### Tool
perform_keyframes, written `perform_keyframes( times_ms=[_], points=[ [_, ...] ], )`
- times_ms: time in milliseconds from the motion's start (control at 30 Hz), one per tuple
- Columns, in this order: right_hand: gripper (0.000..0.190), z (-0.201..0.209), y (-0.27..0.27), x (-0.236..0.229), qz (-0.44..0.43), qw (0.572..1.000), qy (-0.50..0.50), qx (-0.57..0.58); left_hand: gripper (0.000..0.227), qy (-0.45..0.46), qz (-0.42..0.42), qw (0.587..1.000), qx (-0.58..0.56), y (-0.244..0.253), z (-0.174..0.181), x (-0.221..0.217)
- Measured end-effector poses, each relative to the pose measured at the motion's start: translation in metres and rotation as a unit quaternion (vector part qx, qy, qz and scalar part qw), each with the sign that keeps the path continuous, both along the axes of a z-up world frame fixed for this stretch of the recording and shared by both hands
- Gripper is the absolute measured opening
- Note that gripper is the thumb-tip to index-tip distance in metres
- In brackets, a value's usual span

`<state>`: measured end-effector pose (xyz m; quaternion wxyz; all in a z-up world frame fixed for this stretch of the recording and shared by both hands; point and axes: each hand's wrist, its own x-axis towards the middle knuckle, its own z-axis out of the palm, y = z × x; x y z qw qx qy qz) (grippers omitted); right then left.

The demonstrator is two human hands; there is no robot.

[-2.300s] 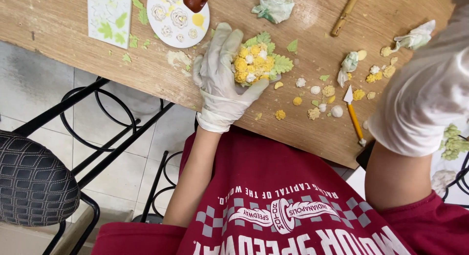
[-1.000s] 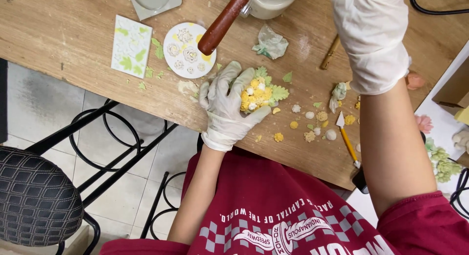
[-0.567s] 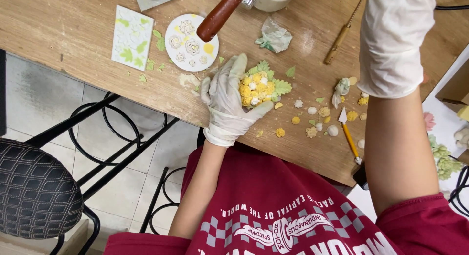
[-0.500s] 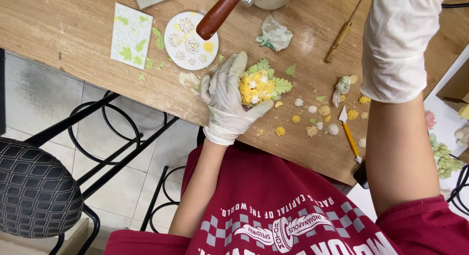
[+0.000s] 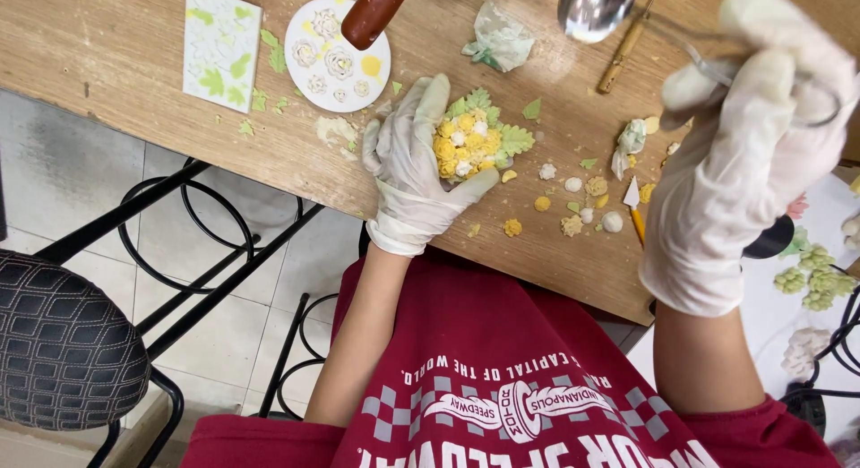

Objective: Decorate a candle base with wax flowers using melted wax.

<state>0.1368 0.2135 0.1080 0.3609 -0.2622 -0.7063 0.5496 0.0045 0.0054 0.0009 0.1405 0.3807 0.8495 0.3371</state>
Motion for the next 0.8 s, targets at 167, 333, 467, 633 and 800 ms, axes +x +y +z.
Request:
perform_keyframes(
  times_ms=[167,333,467,633,800],
  points=[
    [0.012,-0.03,-0.036,0.045,-0.02,0.993,0.013,-0.114,0.116,-0.008,-0.011,1.0,0.002,0.0,0.002,-0.004],
    [0.013,-0.047,-0.063,0.062,-0.028,0.983,-0.039,-0.18,0.111,0.009,-0.021,1.0,-0.006,0.001,0.004,-0.007],
    [0.015,-0.059,-0.074,0.072,-0.05,0.974,-0.081,-0.206,0.106,0.022,-0.032,0.999,0.028,0.001,-0.004,-0.008],
    [0.016,-0.073,-0.082,0.081,-0.032,0.983,-0.105,-0.144,0.093,0.027,-0.039,0.998,0.038,0.005,-0.004,-0.008],
    [0.014,-0.088,-0.088,0.084,0.008,0.993,-0.094,-0.076,0.087,0.025,-0.043,0.998,0.039,0.006,-0.003,-0.007]
  ],
)
